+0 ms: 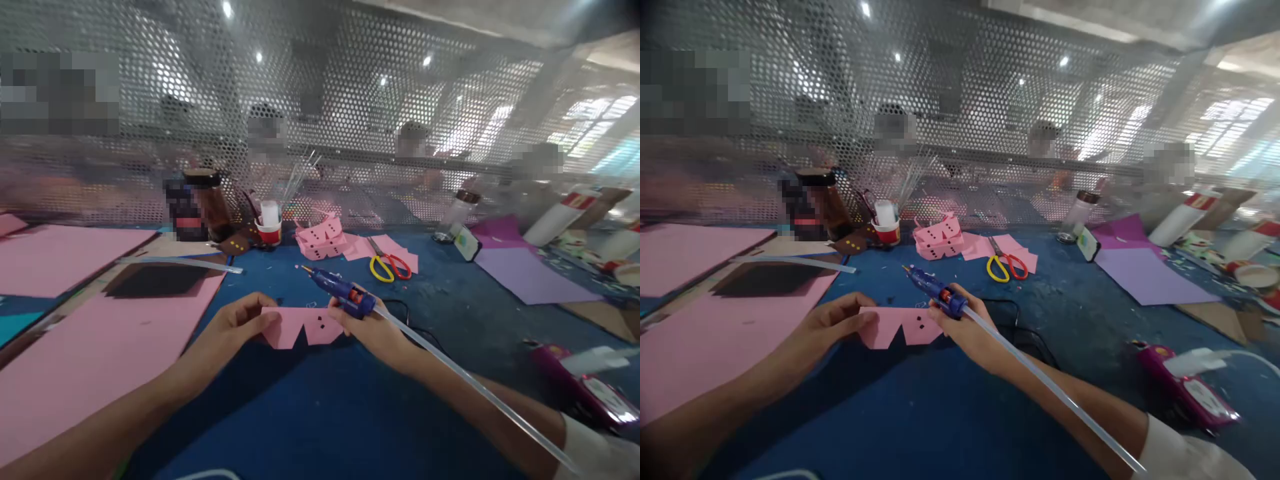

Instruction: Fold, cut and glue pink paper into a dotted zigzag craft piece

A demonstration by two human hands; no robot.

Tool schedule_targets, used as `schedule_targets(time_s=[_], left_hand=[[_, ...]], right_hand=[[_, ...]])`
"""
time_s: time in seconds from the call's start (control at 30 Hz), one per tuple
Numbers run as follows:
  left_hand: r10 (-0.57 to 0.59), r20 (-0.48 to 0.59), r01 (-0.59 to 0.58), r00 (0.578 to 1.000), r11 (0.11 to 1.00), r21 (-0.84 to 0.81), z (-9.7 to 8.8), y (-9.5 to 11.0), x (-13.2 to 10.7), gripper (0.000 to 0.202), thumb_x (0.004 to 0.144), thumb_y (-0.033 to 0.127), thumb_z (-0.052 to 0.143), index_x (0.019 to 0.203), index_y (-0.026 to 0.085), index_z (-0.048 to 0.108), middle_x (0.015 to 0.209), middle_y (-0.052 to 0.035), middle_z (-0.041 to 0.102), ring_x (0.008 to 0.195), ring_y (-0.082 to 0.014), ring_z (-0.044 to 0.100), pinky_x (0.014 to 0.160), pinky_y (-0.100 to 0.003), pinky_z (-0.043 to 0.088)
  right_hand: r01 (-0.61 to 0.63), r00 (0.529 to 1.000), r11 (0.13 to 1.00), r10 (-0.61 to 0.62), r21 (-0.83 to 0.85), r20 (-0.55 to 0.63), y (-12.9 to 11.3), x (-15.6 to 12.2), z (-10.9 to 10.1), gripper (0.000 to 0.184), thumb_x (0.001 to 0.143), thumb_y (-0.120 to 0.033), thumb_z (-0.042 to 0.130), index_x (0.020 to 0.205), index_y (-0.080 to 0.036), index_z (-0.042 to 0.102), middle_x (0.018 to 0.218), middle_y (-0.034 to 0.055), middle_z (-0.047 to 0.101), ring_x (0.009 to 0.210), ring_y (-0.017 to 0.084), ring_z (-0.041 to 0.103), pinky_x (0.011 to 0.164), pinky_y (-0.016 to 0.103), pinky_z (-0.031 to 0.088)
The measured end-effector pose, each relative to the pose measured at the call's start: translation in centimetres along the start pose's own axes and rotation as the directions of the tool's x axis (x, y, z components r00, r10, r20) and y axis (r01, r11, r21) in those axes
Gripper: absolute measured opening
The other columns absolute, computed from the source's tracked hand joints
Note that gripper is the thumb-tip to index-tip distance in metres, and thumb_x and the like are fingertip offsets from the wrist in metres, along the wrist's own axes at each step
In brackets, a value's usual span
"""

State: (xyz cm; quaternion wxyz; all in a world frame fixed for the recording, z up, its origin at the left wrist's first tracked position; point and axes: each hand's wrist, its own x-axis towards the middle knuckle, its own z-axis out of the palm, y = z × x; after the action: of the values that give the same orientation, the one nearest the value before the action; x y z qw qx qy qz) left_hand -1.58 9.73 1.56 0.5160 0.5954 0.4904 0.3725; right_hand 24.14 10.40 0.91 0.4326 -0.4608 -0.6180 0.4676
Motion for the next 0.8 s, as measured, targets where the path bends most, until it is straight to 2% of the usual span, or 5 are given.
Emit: schedule_targets(time_s=[0.13, 0.3, 0.5, 0.63, 0.8], left_hand=[[0.086, -0.026, -0.078, 0.996, 0.971, 0.225, -0.3, 0.2, -0.7, 0.033, 0.088, 0.054, 0.060, 0.101, 0.024, 0.068, 0.105, -0.0052, 0.070, 0.099, -0.0251, 0.064, 0.085, -0.035, 0.052], [0.285, -0.092, -0.214, 0.954, 0.863, 0.458, -0.1, 1.1, -0.7, 0.033, 0.088, 0.052, 0.061, 0.112, 0.032, 0.072, 0.151, -0.0026, 0.047, 0.143, -0.0289, 0.035, 0.120, -0.046, 0.023], [0.139, -0.094, -0.087, 0.986, 0.901, 0.424, 0.7, 1.7, -0.6, 0.031, 0.083, 0.053, 0.066, 0.093, 0.025, 0.076, 0.110, -0.0061, 0.072, 0.101, -0.0280, 0.062, 0.090, -0.036, 0.048], [0.071, -0.051, -0.052, 0.996, 0.951, 0.306, 1.2, 2.1, -0.6, 0.032, 0.081, 0.051, 0.067, 0.079, 0.021, 0.074, 0.076, -0.0025, 0.069, 0.071, -0.0198, 0.059, 0.063, -0.027, 0.044], [0.006, -0.111, 0.009, 0.994, 0.991, 0.134, 0.9, 2.2, -0.4, 0.030, 0.077, 0.048, 0.070, 0.072, 0.018, 0.070, 0.063, 0.0004, 0.061, 0.059, -0.0147, 0.051, 0.055, -0.024, 0.036]], right_hand=[[-0.006, 1.000, 0.999, 0.006, -0.033, 0.000, -0.8, -0.2, 0.3, 0.022, 0.082, -0.039, 0.069, 0.091, -0.020, 0.065, 0.074, -0.0034, 0.061, 0.059, 0.009, 0.051, 0.058, 0.022, 0.046], [-0.024, 0.999, 0.998, 0.023, -0.065, -0.022, -1.6, -0.2, 0.3, 0.021, 0.082, -0.040, 0.068, 0.089, -0.020, 0.065, 0.071, -0.0035, 0.059, 0.057, 0.010, 0.050, 0.059, 0.023, 0.047], [0.019, 0.999, 0.999, -0.020, 0.043, 0.032, -0.6, 0.0, 0.4, 0.022, 0.081, -0.038, 0.071, 0.093, -0.020, 0.067, 0.078, -0.0013, 0.063, 0.059, 0.010, 0.050, 0.056, 0.023, 0.046], [0.033, 0.996, 0.997, -0.039, 0.069, 0.076, -0.6, -0.2, 0.6, 0.021, 0.083, -0.037, 0.070, 0.094, -0.020, 0.066, 0.080, -0.0016, 0.063, 0.060, 0.009, 0.050, 0.055, 0.022, 0.044], [0.057, 0.998, 0.998, -0.056, 0.014, -0.005, -1.4, -0.4, 0.6, 0.019, 0.085, -0.037, 0.067, 0.097, -0.022, 0.065, 0.078, -0.0025, 0.061, 0.060, 0.010, 0.051, 0.058, 0.023, 0.045]])
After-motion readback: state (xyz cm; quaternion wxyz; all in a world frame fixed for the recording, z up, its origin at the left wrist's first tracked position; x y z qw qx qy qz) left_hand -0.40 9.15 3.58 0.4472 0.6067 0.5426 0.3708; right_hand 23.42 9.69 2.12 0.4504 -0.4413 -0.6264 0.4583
